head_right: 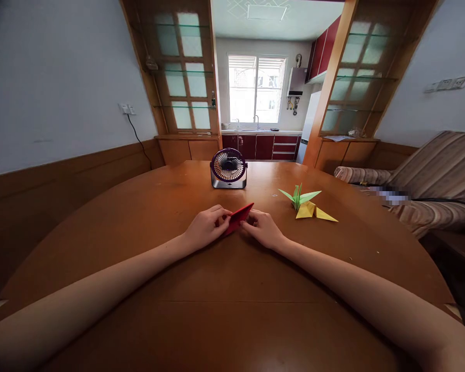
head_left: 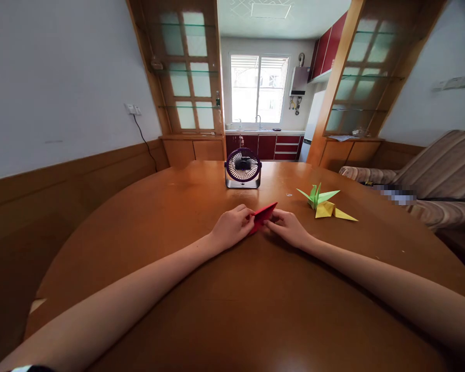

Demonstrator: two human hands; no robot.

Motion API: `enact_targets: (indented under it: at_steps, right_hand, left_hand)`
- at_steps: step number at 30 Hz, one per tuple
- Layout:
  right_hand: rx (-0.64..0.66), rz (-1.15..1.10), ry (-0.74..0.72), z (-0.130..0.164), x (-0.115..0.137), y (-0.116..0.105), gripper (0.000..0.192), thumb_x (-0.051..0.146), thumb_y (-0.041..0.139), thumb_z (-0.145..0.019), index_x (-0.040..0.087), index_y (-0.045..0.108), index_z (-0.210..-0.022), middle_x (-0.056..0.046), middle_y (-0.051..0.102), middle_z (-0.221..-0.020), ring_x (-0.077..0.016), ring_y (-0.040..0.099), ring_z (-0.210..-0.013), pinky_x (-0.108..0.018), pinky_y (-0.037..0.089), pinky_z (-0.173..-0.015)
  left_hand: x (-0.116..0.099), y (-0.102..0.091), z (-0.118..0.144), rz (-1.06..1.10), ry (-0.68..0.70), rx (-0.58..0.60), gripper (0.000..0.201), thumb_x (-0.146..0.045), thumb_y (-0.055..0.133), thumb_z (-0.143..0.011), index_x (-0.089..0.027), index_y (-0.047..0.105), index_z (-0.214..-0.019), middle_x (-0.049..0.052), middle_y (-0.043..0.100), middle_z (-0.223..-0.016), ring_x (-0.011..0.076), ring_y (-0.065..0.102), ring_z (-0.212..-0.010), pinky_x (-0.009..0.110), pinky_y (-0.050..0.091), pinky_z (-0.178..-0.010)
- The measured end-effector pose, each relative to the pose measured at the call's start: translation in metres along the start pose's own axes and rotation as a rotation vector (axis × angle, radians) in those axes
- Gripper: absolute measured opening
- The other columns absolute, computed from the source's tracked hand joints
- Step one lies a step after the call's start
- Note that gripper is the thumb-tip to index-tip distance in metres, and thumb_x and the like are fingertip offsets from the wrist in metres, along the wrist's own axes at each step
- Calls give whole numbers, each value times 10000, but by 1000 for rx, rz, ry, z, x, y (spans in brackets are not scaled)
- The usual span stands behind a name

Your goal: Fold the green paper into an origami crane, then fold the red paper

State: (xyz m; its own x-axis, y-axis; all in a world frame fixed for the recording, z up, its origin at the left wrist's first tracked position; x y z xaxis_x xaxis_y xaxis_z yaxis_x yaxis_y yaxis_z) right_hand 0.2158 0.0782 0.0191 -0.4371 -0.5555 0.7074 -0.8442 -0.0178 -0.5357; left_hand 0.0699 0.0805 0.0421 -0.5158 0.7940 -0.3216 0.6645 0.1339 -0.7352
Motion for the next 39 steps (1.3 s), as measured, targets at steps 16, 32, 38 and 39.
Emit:
enact_targets:
  at_steps: [16,32,38,39]
  right_hand:
    - [-50,382,-172,1,3,-15,47,221,519,-866,188,532,-897,-53,622,-854,-181,566,-767,-319,452,-729]
    - [174,478,-395,6,13,0,130,115,506,-806,196,536,-902,-98,624,-1001,-221,582,-895,-394,474,-838]
    - [224,488,-427,7,16,3,186,96,491,-791,197,567,-927,-87,628,-1012,-220,589,-919,-410,461,-873]
    - [229,489,-430,7,16,4,189,97,492,-792,197,574,-930,-87,627,-1016,-221,589,-926,-410,459,-876]
  left_hand:
    - [28,0,1,56,-207,39,232,-201,531,-829,-199,638,-1036,-5,658,-783,143,589,-666,272,456,-643]
    - [33,2,2,110,173,278,250,-129,503,-744,-185,601,-967,68,635,-1172,215,571,-1083,375,440,-955]
    - [35,6,1,54,131,285,157,-251,489,-876,-183,614,-943,61,682,-1007,198,610,-935,346,462,-866]
    - [34,6,1,39,123,276,175,-292,485,-901,-182,616,-939,61,681,-990,196,610,-919,340,464,-851]
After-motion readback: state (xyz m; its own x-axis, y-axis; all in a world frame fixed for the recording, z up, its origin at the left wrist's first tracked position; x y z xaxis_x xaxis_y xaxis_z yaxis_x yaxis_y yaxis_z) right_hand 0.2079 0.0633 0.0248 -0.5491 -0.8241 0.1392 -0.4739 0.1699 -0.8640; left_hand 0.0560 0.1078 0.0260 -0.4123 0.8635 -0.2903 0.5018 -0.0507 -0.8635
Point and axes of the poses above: each hand's wrist, its own z-axis away from the middle knuckle, its own y-axis out of the palm, x = y × z, the point moved 7 cm from there along -z, towards the middle knuckle
